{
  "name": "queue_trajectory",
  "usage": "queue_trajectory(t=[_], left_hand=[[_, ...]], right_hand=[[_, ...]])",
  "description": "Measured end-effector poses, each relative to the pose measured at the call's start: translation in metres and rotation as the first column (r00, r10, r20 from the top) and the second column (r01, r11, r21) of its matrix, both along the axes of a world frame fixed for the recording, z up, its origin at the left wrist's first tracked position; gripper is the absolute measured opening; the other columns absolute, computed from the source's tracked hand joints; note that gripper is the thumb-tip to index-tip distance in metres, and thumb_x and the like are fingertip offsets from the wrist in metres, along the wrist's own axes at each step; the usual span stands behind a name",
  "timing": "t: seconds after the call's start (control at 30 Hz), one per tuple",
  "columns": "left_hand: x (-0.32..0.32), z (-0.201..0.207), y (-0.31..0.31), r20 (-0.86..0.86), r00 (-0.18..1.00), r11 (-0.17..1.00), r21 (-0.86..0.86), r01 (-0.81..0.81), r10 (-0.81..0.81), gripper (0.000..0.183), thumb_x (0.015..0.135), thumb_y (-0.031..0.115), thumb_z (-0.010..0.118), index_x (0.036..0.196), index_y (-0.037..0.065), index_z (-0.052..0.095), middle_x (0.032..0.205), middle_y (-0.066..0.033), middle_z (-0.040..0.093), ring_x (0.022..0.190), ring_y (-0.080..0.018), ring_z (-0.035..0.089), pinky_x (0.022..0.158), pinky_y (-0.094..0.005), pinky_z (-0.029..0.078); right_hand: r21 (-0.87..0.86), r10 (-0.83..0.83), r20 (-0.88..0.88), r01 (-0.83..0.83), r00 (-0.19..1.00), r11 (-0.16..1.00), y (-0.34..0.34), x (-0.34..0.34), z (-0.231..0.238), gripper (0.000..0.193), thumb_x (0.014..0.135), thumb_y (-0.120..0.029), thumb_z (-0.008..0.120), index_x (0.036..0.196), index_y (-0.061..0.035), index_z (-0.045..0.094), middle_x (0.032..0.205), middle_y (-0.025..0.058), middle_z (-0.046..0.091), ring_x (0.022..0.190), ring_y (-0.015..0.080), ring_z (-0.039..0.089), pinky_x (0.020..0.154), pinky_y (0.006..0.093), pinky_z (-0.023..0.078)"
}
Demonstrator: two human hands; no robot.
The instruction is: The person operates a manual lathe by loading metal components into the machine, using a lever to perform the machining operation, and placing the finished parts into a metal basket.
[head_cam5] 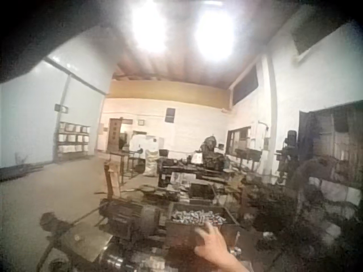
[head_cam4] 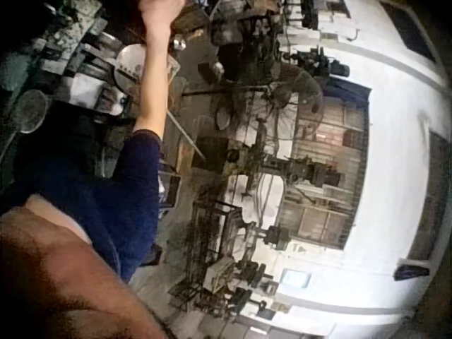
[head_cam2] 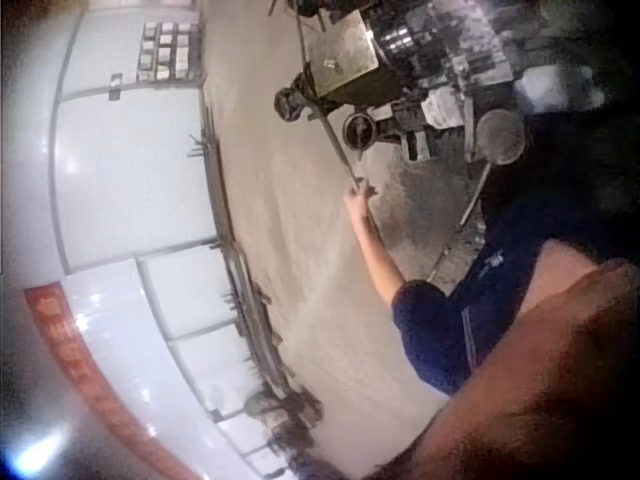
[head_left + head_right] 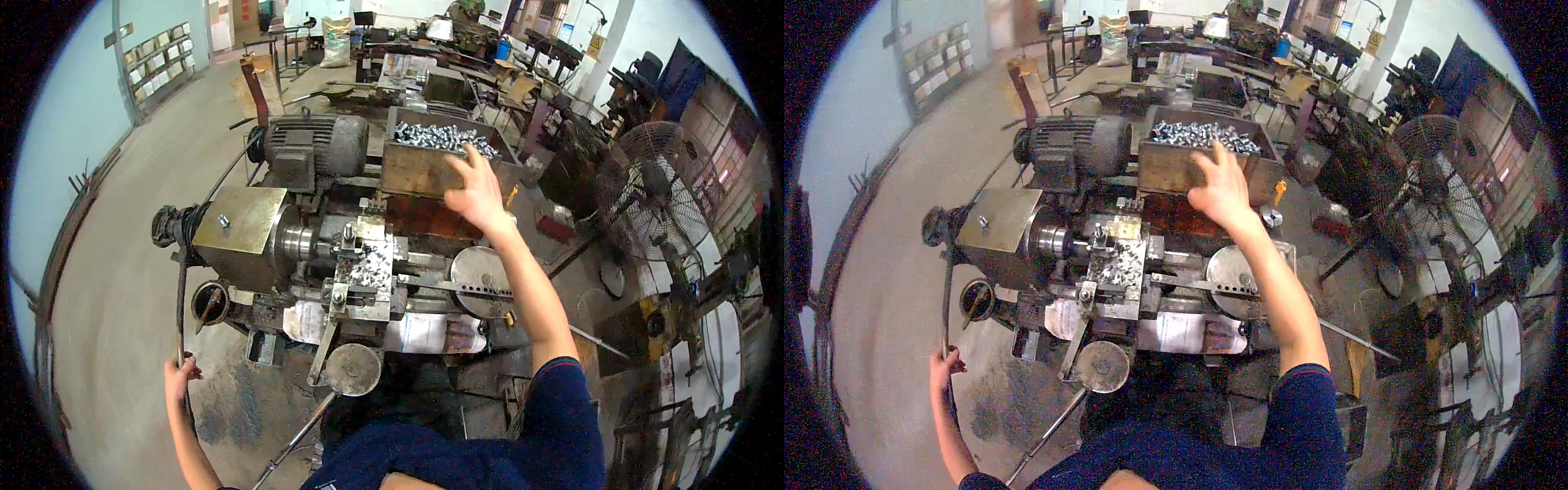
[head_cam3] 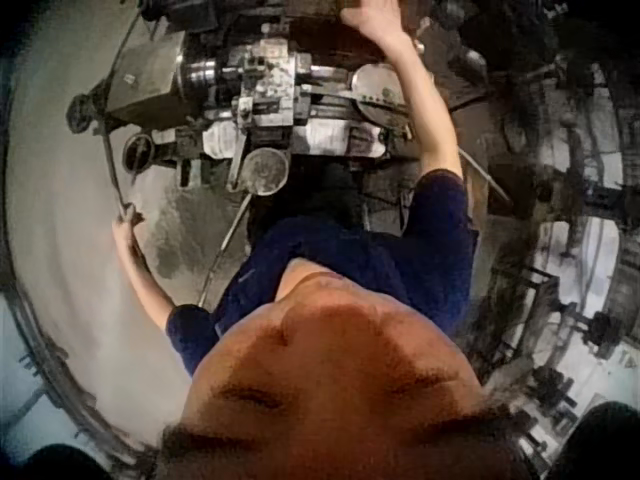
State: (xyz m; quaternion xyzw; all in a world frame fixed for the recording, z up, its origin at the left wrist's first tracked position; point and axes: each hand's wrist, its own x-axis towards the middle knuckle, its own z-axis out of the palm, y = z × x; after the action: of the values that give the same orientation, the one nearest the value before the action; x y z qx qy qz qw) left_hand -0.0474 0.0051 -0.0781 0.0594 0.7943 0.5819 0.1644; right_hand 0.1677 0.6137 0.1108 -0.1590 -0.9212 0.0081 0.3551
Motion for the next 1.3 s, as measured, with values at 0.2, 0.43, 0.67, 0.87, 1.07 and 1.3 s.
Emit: queue_trajectory(t=[0.2,0.43,0.67,0.87,1.07,1.3], left_hand=[[-0.011,0.000,0.003,-0.010,0.999,0.996,-0.068,0.053,-0.054,0.027,0.080,0.012,0.061,0.097,-0.007,0.052,0.072,-0.0127,0.057,0.061,-0.0210,0.059,0.056,-0.0344,0.052],[-0.008,0.031,0.019,0.257,0.958,0.957,-0.224,0.185,-0.125,0.059,0.084,0.034,0.058,0.133,0.010,0.034,0.130,-0.0156,0.043,0.112,-0.0290,0.048,0.091,-0.0429,0.040],[-0.023,-0.005,0.085,0.247,0.969,0.948,-0.310,0.067,0.012,0.052,0.082,0.030,0.060,0.123,0.006,0.039,0.115,-0.0131,0.047,0.098,-0.0255,0.050,0.083,-0.0384,0.043],[-0.044,-0.022,0.083,0.239,0.965,0.943,-0.333,-0.019,0.104,0.045,0.081,0.026,0.061,0.115,0.003,0.044,0.103,-0.0110,0.050,0.086,-0.0224,0.052,0.077,-0.0345,0.045],[-0.065,-0.034,0.016,0.247,0.930,0.941,-0.270,-0.205,0.273,0.039,0.079,0.023,0.063,0.107,0.000,0.048,0.090,-0.0089,0.053,0.075,-0.0194,0.054,0.070,-0.0307,0.048],[-0.064,-0.045,0.012,0.218,0.976,0.994,-0.102,0.025,-0.003,0.029,0.078,0.033,0.065,0.083,0.007,0.053,0.064,0.0003,0.049,0.056,-0.0121,0.047,0.057,-0.0275,0.042]], right_hand=[[-0.429,-0.059,0.006,0.056,0.998,0.902,-0.005,0.126,-0.082,0.049,0.054,-0.013,0.062,0.103,-0.0085,0.062,0.129,0.0183,0.042,0.109,0.0333,0.050,0.092,0.0376,0.041],[-0.656,-0.671,0.112,0.562,0.733,0.504,-0.001,0.428,-0.167,0.037,0.060,-0.016,0.059,0.095,-0.0014,0.064,0.079,0.0120,0.063,0.070,0.0208,0.060,0.067,0.0294,0.047],[-0.084,-0.871,0.428,0.970,0.243,0.229,-0.117,0.698,-0.269,0.016,0.067,-0.005,0.056,0.053,-0.0048,0.047,0.047,0.0061,0.045,0.047,0.0169,0.054,0.041,0.0322,0.039],[-0.539,-0.751,0.657,0.656,-0.065,-0.528,-0.116,0.672,-0.290,0.017,0.067,-0.016,0.061,0.067,0.0007,0.057,0.064,0.0104,0.059,0.054,0.0178,0.060,0.042,0.0307,0.046],[-0.278,-0.535,0.840,0.773,-0.093,-0.570,-0.082,0.622,-0.280,0.042,0.067,-0.023,0.058,0.103,-0.0016,0.059,0.105,0.0198,0.060,0.101,0.0323,0.057,0.088,0.0388,0.045],[0.231,-0.298,0.946,0.915,-0.132,0.330,-0.085,0.781,-0.364,0.041,0.082,-0.036,0.047,0.085,0.0013,0.063,0.090,0.0244,0.061,0.086,0.0368,0.059,0.068,0.0428,0.047]])
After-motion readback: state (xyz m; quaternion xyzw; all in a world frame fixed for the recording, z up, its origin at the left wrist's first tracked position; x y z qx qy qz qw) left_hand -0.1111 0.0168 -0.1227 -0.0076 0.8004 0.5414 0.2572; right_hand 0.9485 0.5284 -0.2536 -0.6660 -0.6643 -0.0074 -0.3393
